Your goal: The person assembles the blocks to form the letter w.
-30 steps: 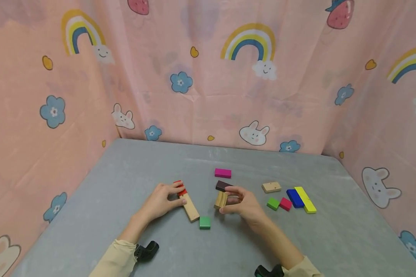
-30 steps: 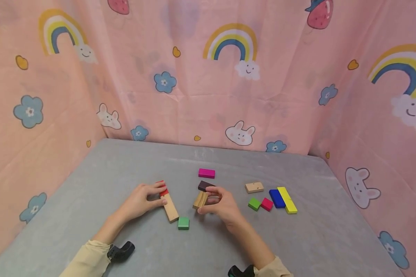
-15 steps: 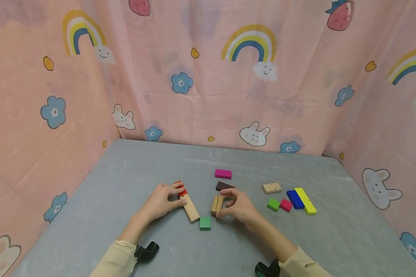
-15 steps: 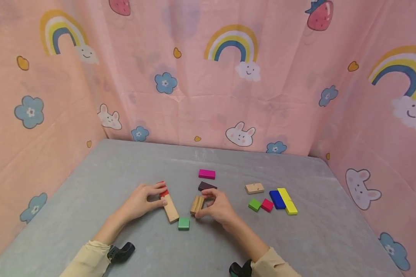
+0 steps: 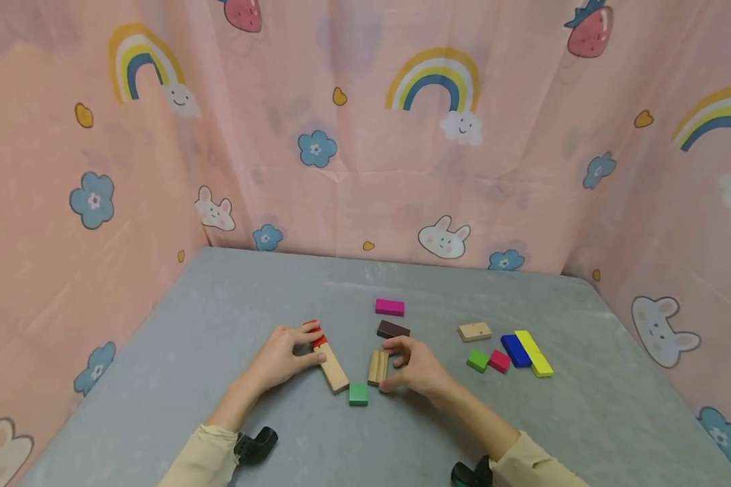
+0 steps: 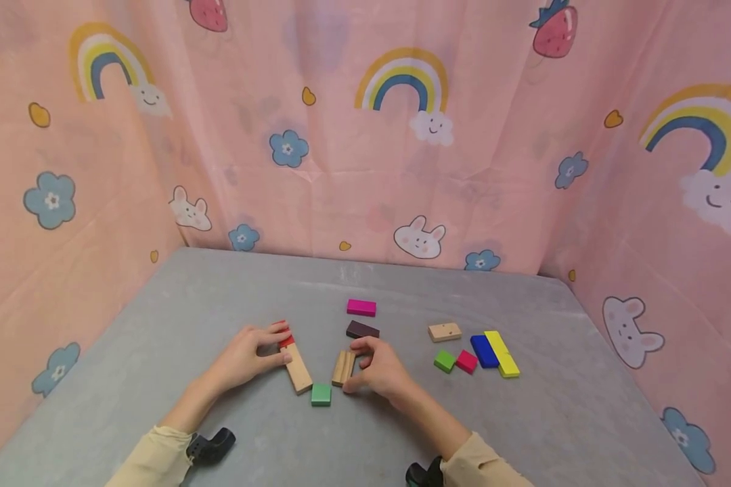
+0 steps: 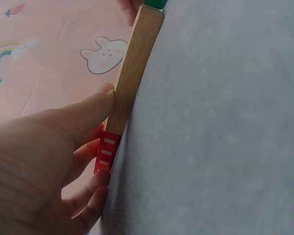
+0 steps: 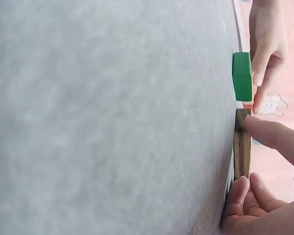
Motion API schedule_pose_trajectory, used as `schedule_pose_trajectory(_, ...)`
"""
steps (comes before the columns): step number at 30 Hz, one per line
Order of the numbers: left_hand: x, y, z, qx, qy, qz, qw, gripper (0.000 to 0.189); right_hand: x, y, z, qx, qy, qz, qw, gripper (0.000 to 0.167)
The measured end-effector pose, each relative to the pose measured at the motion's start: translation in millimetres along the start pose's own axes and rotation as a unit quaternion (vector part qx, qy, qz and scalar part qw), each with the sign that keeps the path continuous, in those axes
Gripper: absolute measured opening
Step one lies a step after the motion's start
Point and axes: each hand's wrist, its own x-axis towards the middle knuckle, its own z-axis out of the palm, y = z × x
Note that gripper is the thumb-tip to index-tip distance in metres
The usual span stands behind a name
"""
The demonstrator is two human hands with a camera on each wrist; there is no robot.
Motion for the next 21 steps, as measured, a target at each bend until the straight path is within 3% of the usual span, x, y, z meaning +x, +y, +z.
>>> schedule_pose_trajectory(21, -0.2, -1.3, -0.1, 0.006, 0.002, -0.005, 1.0, 0.054, -2.6, 1.7, 1.0, -0.022, -0.016, -0.028, 0.9992, 0.069)
